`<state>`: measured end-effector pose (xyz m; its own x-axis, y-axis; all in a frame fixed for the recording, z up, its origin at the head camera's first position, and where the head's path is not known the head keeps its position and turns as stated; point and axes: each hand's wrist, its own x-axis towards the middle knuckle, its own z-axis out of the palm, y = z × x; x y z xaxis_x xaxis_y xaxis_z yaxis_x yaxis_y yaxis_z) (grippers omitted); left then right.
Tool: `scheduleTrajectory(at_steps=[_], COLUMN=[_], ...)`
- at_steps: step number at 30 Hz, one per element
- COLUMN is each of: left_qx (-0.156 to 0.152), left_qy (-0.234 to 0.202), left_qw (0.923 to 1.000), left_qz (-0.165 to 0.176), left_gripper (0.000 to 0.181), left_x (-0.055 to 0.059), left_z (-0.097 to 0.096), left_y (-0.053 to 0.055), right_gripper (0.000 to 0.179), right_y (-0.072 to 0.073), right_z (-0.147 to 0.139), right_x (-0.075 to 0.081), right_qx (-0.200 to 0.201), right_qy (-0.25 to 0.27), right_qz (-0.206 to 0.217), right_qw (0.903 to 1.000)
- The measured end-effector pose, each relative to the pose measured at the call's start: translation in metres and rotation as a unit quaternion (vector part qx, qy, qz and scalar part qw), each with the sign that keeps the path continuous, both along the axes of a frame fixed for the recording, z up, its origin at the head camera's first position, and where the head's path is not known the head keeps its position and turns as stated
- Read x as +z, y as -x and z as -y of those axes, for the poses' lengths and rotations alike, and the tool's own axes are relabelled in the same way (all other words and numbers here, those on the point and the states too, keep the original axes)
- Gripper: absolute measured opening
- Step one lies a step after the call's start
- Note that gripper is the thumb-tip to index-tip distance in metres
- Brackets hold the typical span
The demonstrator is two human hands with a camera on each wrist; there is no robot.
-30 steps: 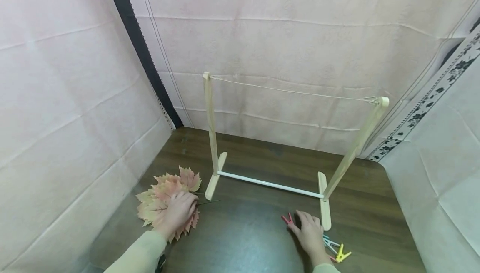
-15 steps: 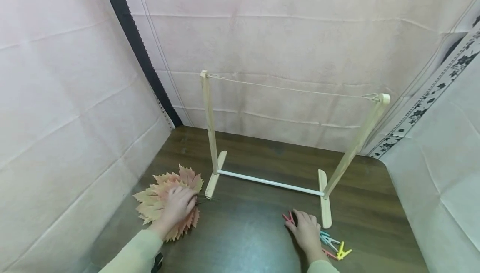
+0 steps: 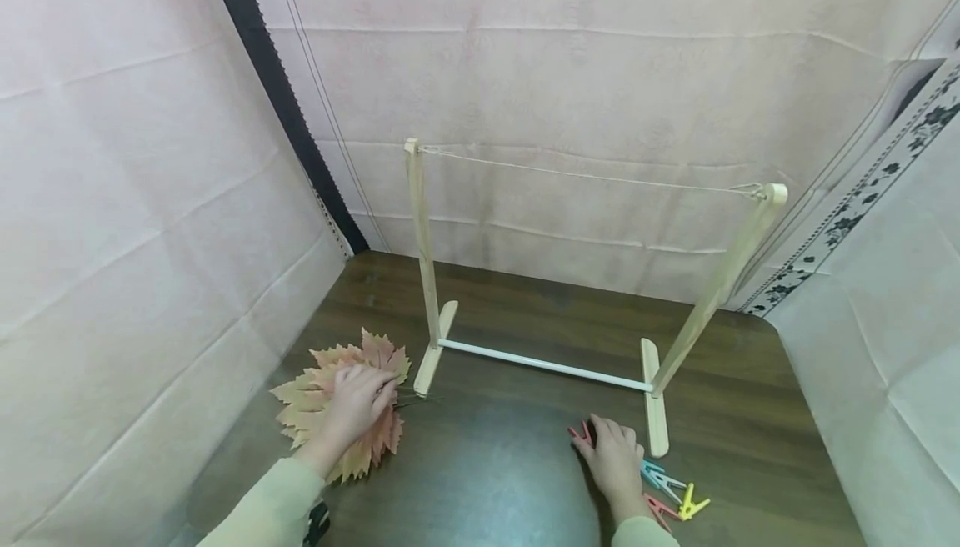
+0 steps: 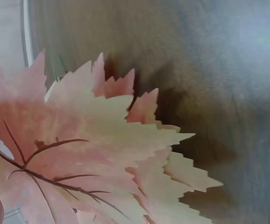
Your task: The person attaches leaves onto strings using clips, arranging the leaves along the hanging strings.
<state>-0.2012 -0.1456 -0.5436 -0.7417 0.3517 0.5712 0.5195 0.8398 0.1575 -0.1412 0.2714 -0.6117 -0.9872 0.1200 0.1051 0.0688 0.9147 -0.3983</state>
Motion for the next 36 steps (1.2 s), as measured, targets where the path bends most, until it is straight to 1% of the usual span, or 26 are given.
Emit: scheduleTrajectory(at_steps=[4,9,12,15,19,22,28,34,36], left_qx=[-0.002,-0.010,-0.011,-0.005,0.009,0.016,0.012,-0.002,-0.005], left_qy=[-0.015,-0.038,-0.044,-0.045,-0.048,-0.056,-0.082,-0.101,-0.112], left_qw=[0.9998,0.9990,0.9987,0.9988,0.9988,0.9983,0.9960,0.9937,0.9919], left_qz=[-0.008,-0.019,-0.023,-0.020,-0.007,-0.008,-0.035,-0.050,-0.060], left_gripper=[0.007,0.010,0.010,0.010,0.010,0.009,0.009,0.010,0.010], left_x=[0.006,0.014,0.018,0.019,0.020,0.022,0.032,0.041,0.044], left_z=[-0.002,-0.004,-0.004,-0.002,-0.001,-0.001,-0.002,-0.007,-0.008], left_y=[0.001,0.003,0.004,0.004,0.005,0.006,0.008,0.013,0.015], right_gripper=[0.055,0.056,0.057,0.057,0.057,0.058,0.053,0.046,0.046], right_y=[0.001,0.003,0.004,0.004,0.004,0.004,0.005,0.008,0.010], right_z=[0.001,0.002,0.002,0.003,0.003,0.004,0.006,0.009,0.010], right_x=[0.002,0.002,0.001,0.000,-0.001,-0.001,-0.002,-0.003,-0.003], right_qx=[-0.007,-0.009,-0.012,-0.019,-0.027,-0.027,-0.020,-0.018,-0.011], right_qy=[-0.002,-0.002,-0.001,-0.001,-0.001,0.003,0.003,-0.003,-0.008], right_qz=[0.004,-0.003,-0.001,0.006,0.010,0.013,0.017,0.016,0.015], right_qw=[1.0000,1.0000,0.9999,0.9998,0.9996,0.9996,0.9997,0.9997,0.9998])
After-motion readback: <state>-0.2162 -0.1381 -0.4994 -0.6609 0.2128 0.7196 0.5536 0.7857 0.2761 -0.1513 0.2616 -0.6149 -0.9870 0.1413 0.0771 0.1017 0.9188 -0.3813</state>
